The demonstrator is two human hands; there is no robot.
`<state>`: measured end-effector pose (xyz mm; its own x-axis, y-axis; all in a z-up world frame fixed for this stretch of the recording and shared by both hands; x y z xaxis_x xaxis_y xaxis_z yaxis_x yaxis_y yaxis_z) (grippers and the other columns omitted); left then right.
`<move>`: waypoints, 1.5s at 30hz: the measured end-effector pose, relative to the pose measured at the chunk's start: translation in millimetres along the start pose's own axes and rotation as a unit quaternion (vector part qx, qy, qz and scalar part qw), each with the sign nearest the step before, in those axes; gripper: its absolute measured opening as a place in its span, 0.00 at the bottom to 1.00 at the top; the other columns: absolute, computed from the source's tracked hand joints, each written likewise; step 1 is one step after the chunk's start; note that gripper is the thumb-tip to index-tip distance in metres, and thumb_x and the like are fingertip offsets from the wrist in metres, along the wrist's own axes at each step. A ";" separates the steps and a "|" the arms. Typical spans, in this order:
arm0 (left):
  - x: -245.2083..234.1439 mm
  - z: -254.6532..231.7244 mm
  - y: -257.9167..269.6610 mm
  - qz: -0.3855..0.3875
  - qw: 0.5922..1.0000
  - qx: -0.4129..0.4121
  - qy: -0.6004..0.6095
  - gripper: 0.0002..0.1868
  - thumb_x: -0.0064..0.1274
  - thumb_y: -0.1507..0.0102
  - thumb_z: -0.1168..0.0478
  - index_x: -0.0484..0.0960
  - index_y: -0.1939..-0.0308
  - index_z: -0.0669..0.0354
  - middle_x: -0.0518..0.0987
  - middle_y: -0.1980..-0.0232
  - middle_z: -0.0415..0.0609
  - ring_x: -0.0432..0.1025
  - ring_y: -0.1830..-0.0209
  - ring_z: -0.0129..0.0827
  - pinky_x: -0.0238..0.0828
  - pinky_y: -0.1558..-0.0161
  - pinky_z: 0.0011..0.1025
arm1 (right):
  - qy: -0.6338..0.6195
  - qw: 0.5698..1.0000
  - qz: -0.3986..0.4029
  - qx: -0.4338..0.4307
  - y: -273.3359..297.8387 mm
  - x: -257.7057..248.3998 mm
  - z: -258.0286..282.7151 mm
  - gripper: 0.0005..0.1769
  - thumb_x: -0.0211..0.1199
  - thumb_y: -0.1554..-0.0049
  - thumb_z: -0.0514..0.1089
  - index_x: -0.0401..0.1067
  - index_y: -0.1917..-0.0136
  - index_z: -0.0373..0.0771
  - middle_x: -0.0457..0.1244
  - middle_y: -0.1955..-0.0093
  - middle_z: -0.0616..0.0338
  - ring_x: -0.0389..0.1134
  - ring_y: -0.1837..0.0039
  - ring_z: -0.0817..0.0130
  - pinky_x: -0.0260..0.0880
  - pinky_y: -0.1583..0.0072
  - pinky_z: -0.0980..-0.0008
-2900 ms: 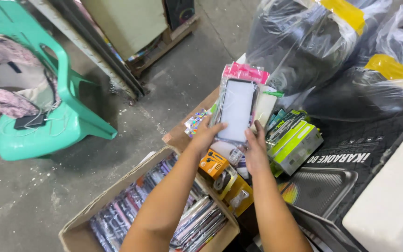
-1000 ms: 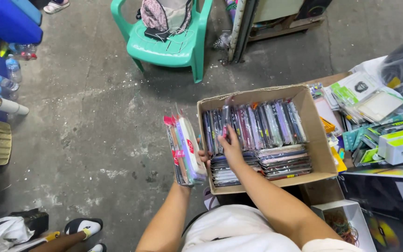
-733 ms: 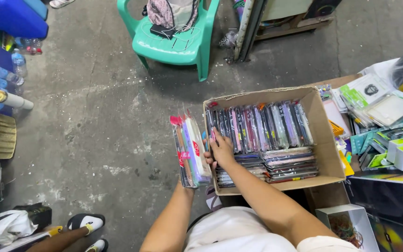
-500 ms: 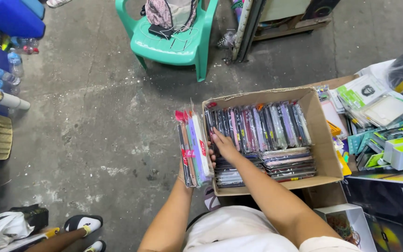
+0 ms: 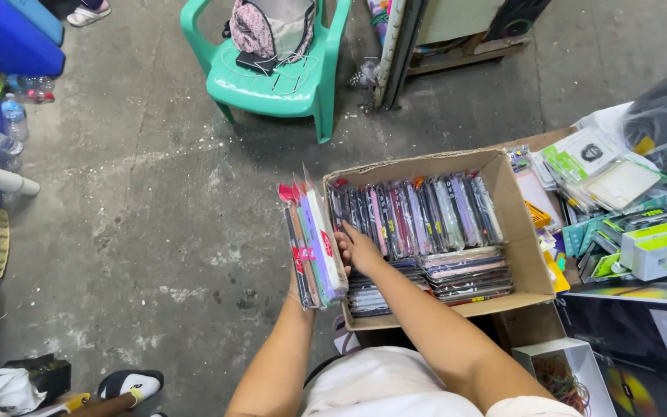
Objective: Organizing and sorting mobile phone accessories in a storage box and on a table.
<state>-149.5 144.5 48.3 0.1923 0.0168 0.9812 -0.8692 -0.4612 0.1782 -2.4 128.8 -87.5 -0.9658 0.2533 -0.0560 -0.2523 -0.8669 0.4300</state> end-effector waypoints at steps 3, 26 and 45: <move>-13.6 -4.0 -2.1 -0.018 0.999 0.012 -0.048 0.44 0.51 0.35 0.33 0.71 0.34 0.71 0.81 0.51 0.58 0.79 0.53 0.46 0.82 0.54 0.45 | -0.030 0.999 0.042 0.006 -9.2 -5.6 -3.4 0.32 0.49 0.34 0.46 0.52 0.18 0.48 0.68 0.44 0.59 0.63 0.53 0.69 0.67 0.49 0.71; -32.9 -1.0 0.3 -0.080 0.987 0.063 -0.123 0.49 0.52 0.44 0.22 0.75 0.37 0.60 0.80 0.53 0.50 0.77 0.53 0.42 0.77 0.50 0.43 | -0.281 0.953 0.093 -0.059 149.5 -40.0 141.4 0.47 0.64 0.46 0.48 0.49 0.18 0.40 0.58 0.27 0.49 0.61 0.29 0.57 0.62 0.32 0.59; -26.1 4.4 1.7 -0.040 0.994 0.063 0.083 0.42 0.50 0.42 0.25 0.77 0.43 0.57 0.74 0.64 0.47 0.71 0.65 0.36 0.72 0.57 0.37 | 0.072 0.977 -0.030 -0.199 87.3 -11.7 84.1 0.56 0.63 0.58 0.34 0.48 0.18 0.42 0.50 0.22 0.42 0.56 0.23 0.51 0.65 0.30 0.60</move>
<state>-154.0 139.3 22.7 0.1719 0.2001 0.9646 -0.7885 -0.5590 0.2565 -8.0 86.3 26.5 -0.9399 0.2703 -0.2085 -0.2840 -0.9581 0.0383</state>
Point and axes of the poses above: each hand's wrist, its own y-axis away from the middle knuckle, its own x-axis out of the palm, z = x × y, the point moved 4 cm from there along -y, towards the middle knuckle
